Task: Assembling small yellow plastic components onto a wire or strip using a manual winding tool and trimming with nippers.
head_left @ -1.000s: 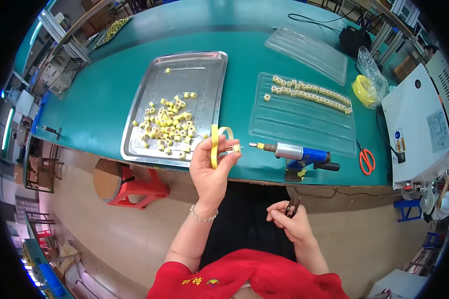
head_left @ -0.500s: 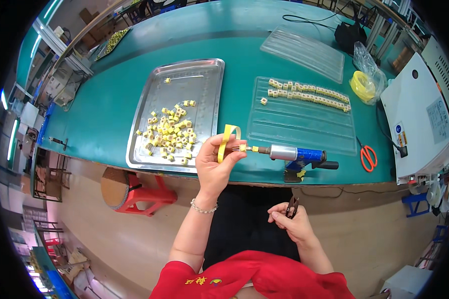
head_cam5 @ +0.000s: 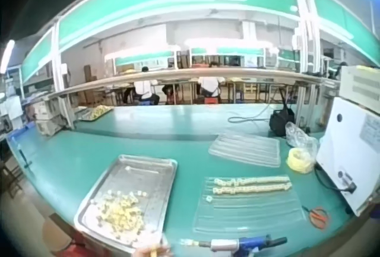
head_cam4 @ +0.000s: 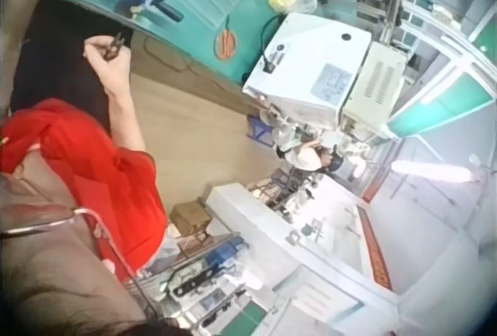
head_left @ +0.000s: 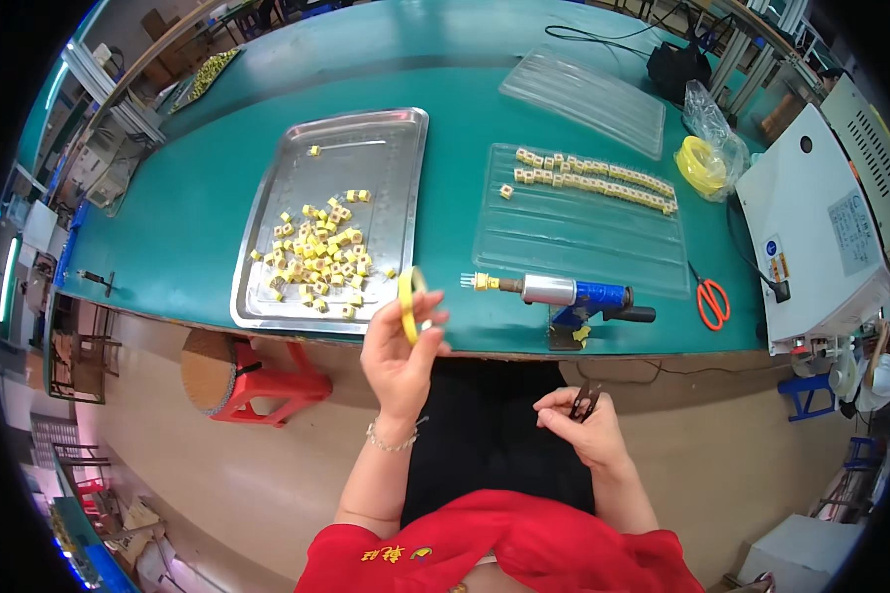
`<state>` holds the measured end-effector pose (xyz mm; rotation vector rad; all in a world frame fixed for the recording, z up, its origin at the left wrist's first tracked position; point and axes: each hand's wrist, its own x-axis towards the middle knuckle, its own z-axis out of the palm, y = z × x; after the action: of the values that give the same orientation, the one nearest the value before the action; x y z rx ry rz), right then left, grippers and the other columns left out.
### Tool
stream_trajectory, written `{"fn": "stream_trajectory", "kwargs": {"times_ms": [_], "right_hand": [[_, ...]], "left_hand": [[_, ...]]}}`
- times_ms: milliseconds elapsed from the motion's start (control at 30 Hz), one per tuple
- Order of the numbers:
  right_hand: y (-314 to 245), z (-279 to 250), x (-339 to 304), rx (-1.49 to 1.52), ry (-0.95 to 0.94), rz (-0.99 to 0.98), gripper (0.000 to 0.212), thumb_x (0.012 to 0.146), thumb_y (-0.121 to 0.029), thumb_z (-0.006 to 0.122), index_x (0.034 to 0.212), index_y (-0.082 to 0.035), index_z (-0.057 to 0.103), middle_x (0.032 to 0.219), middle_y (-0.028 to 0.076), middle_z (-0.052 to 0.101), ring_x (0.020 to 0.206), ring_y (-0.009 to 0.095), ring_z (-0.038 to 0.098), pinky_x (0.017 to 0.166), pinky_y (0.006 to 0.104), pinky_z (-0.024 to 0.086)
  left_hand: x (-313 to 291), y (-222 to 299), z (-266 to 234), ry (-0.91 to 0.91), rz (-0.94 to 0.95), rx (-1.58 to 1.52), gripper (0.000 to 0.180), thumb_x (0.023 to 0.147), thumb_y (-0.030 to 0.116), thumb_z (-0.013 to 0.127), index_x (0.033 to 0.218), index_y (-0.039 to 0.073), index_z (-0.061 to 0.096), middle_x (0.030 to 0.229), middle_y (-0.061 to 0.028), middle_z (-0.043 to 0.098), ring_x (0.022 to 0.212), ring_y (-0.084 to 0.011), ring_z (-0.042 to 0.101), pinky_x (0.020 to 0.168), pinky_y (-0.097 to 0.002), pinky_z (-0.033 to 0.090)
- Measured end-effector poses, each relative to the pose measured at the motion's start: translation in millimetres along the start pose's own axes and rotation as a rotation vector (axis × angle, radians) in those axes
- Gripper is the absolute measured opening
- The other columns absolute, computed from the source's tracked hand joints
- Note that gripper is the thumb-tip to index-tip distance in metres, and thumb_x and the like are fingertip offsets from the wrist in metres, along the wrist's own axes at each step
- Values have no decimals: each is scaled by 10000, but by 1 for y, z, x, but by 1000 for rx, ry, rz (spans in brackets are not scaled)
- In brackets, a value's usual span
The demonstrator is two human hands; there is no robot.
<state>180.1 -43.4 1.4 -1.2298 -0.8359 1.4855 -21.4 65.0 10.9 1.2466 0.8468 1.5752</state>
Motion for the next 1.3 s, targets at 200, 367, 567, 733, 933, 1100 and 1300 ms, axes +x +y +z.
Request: {"fn": "stream_trajectory", "kwargs": {"times_ms": [200,367,567,733,933,1100,1300], "right_hand": [[-34,12,15,-274,-94,-169,72,805,-16,631,868,5,657,755,-22,559,631,18,439,548,174,328],[-55,25,28,-302,-222,-233,113,851,-79,604,924,0,639,744,-29,553,627,8,439,540,172,337],[-69,31,25,-392,-322,-201,67,830,-55,631,861,4,634,794,4,574,626,21,471,523,162,341],[-72,40,24,-736,-202,-648,73,733,32,649,780,-1,604,724,37,566,566,64,486,465,189,350],[-98,55,32,-933,-304,-917,119,662,74,645,742,3,592,681,80,570,561,165,548,468,240,411],[-139,64,71,-904,-195,-824,57,717,47,633,730,5,597,668,32,546,522,59,443,451,203,320],[-151,67,111,-810,-200,-533,63,792,-21,635,749,0,594,644,-40,513,522,-1,385,461,170,286]], "left_hand": [[-66,16,-7,-345,-288,-218,215,940,68,410,1109,-50,471,980,-203,596,649,-114,569,449,-149,393],[-83,14,3,-430,-372,-287,215,931,51,423,1113,-49,479,991,-187,601,661,-102,569,446,-142,379],[-87,10,4,-471,-326,-265,244,931,39,415,1153,-51,463,997,-172,603,671,-96,572,444,-142,374],[-82,16,8,-469,-414,-307,343,930,31,412,1267,-34,403,980,-136,606,659,-86,570,432,-149,362],[-68,14,7,-362,-655,-357,595,908,49,488,1411,59,170,1019,-123,617,750,-103,606,503,-158,418],[-56,21,10,-428,-444,-413,566,890,-2,469,1390,15,206,1012,-208,615,705,-138,610,531,-186,457],[-39,23,15,-402,-350,-434,525,927,37,420,1393,5,181,973,-202,626,686,-133,602,531,-179,450]]}}
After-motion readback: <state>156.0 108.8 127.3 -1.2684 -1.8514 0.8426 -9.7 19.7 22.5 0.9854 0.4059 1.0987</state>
